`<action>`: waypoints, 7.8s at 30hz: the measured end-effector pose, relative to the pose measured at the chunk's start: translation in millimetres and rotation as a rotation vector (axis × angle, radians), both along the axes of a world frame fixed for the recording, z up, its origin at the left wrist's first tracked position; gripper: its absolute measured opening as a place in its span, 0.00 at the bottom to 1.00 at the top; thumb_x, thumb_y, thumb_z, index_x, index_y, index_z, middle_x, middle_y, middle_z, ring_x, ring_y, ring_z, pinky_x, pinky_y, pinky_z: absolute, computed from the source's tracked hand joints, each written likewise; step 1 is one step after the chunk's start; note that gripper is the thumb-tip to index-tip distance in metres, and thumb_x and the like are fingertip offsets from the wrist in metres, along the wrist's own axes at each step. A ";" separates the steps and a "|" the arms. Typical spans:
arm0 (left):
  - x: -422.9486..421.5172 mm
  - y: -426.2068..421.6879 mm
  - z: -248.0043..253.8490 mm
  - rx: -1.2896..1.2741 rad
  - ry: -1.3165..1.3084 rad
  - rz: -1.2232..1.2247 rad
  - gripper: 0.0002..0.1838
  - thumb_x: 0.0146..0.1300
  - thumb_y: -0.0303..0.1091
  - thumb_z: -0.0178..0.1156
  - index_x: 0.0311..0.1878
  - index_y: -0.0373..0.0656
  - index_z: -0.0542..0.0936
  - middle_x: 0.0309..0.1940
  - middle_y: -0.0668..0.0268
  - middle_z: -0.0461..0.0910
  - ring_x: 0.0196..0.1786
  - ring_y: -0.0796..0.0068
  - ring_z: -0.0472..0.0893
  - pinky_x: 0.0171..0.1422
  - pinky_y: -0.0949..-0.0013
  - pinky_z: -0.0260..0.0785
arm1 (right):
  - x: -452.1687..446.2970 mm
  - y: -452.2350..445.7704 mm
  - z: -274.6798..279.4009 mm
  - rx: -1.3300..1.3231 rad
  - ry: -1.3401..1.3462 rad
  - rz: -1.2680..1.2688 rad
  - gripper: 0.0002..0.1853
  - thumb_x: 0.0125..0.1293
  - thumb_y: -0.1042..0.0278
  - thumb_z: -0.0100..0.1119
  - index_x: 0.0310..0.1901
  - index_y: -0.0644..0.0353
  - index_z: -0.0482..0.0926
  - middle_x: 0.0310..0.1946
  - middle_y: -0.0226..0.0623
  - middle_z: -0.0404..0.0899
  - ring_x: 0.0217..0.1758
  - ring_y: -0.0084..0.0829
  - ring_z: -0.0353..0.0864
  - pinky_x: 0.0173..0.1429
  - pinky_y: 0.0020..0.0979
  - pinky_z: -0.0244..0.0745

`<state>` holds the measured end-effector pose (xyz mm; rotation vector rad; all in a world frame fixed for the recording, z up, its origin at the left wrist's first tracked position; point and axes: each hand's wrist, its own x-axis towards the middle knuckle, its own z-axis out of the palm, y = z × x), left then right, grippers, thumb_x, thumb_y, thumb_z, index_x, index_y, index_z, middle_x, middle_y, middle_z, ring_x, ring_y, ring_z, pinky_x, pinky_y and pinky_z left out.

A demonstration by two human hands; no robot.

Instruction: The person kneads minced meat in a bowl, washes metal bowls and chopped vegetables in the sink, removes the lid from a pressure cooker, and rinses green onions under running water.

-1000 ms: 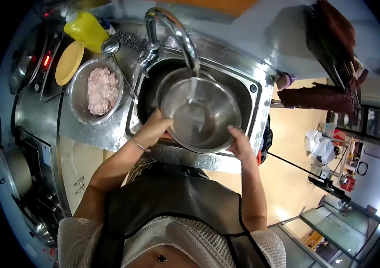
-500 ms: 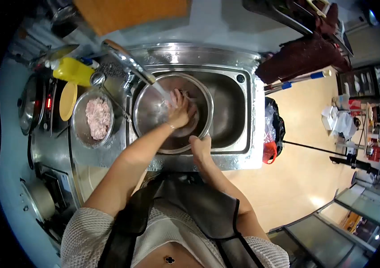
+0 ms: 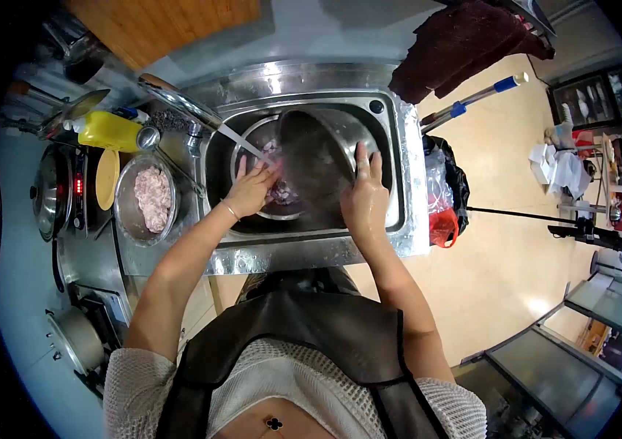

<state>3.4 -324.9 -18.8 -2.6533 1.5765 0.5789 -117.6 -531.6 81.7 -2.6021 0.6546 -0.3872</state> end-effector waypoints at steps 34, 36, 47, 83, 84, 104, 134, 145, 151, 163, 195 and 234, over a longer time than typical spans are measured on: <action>-34.0 15.1 41.9 -1.174 1.357 1.344 0.32 0.49 0.20 0.46 0.60 0.51 0.53 0.49 0.58 0.65 0.48 0.62 0.71 0.40 0.55 0.75 | 35.7 -24.7 103.3 0.013 -0.465 0.103 0.11 0.51 0.74 0.52 0.37 0.65 0.75 0.32 0.49 0.75 0.35 0.45 0.75 0.41 0.36 0.70; -27.7 16.2 48.8 -1.105 1.359 1.351 0.34 0.48 0.18 0.46 0.60 0.52 0.52 0.46 0.60 0.66 0.44 0.63 0.73 0.41 0.53 0.75 | 43.3 -2.2 50.7 -0.018 -0.239 0.367 0.11 0.50 0.71 0.53 0.36 0.63 0.76 0.33 0.48 0.75 0.36 0.45 0.75 0.43 0.38 0.69; -19.6 7.6 91.9 -1.029 1.260 1.116 0.34 0.42 0.18 0.47 0.59 0.44 0.57 0.36 0.63 0.70 0.30 0.76 0.76 0.20 0.75 0.73 | 121.4 48.4 -52.3 -0.527 -0.179 1.230 0.12 0.58 0.63 0.44 0.38 0.57 0.74 0.45 0.39 0.67 0.59 0.41 0.59 0.57 0.63 0.51; 23.8 -27.7 30.1 -1.065 0.549 1.108 0.22 0.55 0.24 0.52 0.56 0.38 0.66 0.44 0.55 0.76 0.48 0.70 0.75 0.52 0.70 0.64 | 108.3 116.3 -103.9 0.803 0.010 0.032 0.20 0.54 0.60 0.47 0.48 0.56 0.72 0.43 0.45 0.75 0.47 0.47 0.70 0.54 0.37 0.64; 33.4 -17.6 23.9 -1.022 0.520 1.120 0.19 0.55 0.24 0.51 0.52 0.37 0.68 0.42 0.56 0.76 0.45 0.70 0.75 0.51 0.71 0.64 | 100.5 113.3 -115.9 0.624 0.045 0.202 0.17 0.53 0.62 0.47 0.45 0.55 0.75 0.43 0.41 0.75 0.47 0.43 0.71 0.49 0.41 0.66; 48.9 2.8 81.7 -0.467 1.317 1.071 0.31 0.44 0.25 0.52 0.57 0.45 0.60 0.32 0.64 0.71 0.25 0.76 0.75 0.21 0.72 0.70 | 195.7 -30.1 -54.6 -1.042 -0.288 1.572 0.12 0.52 0.62 0.52 0.41 0.48 0.73 0.51 0.21 0.62 0.56 0.26 0.60 0.54 0.34 0.61; -46.1 -25.7 30.9 -1.157 1.118 1.183 0.36 0.46 0.15 0.45 0.62 0.45 0.51 0.47 0.61 0.68 0.43 0.71 0.73 0.37 0.72 0.69 | 179.2 6.1 -83.7 0.550 -0.115 -1.043 0.19 0.58 0.59 0.50 0.49 0.59 0.65 0.45 0.56 0.58 0.48 0.55 0.57 0.48 0.46 0.62; 0.3 -1.7 45.1 -1.037 1.535 1.021 0.37 0.50 0.13 0.47 0.63 0.48 0.50 0.50 0.60 0.66 0.48 0.67 0.73 0.41 0.66 0.73 | 142.5 100.8 -63.2 0.880 -0.355 0.395 0.10 0.41 0.68 0.61 0.30 0.53 0.76 0.46 0.48 0.63 0.54 0.45 0.60 0.56 0.38 0.58; 30.3 25.9 46.1 -1.381 1.963 1.098 0.22 0.62 0.43 0.48 0.53 0.36 0.65 0.42 0.58 0.74 0.47 0.65 0.74 0.49 0.63 0.69 | 118.0 79.9 -42.7 0.906 -0.062 0.832 0.02 0.43 0.71 0.55 0.18 0.57 0.75 0.35 0.35 0.73 0.40 0.39 0.72 0.51 0.31 0.63; 53.3 -25.8 58.0 -0.841 0.915 1.001 0.28 0.47 0.22 0.49 0.56 0.41 0.61 0.38 0.61 0.73 0.27 0.76 0.75 0.19 0.74 0.69 | 88.2 -19.6 -87.5 -0.183 0.399 0.938 0.09 0.45 0.68 0.54 0.31 0.53 0.79 0.48 0.31 0.69 0.52 0.37 0.63 0.51 0.46 0.57; 13.8 -95.7 70.7 -1.005 0.042 0.762 0.28 0.50 0.19 0.47 0.58 0.46 0.62 0.51 0.45 0.68 0.49 0.46 0.71 0.48 0.60 0.66 | 16.4 -48.3 -165.9 0.117 0.125 -0.047 0.08 0.45 0.75 0.48 0.26 0.59 0.77 0.27 0.47 0.75 0.34 0.47 0.76 0.40 0.39 0.72; -19.5 -29.5 39.6 -0.758 2.527 1.791 0.17 0.60 0.46 0.43 0.43 0.46 0.73 0.38 0.63 0.76 0.34 0.69 0.75 0.32 0.69 0.70 | 125.6 -92.0 -75.2 1.644 -0.150 -0.067 0.18 0.63 0.55 0.42 0.42 0.62 0.74 0.38 0.38 0.75 0.37 0.29 0.73 0.45 0.29 0.68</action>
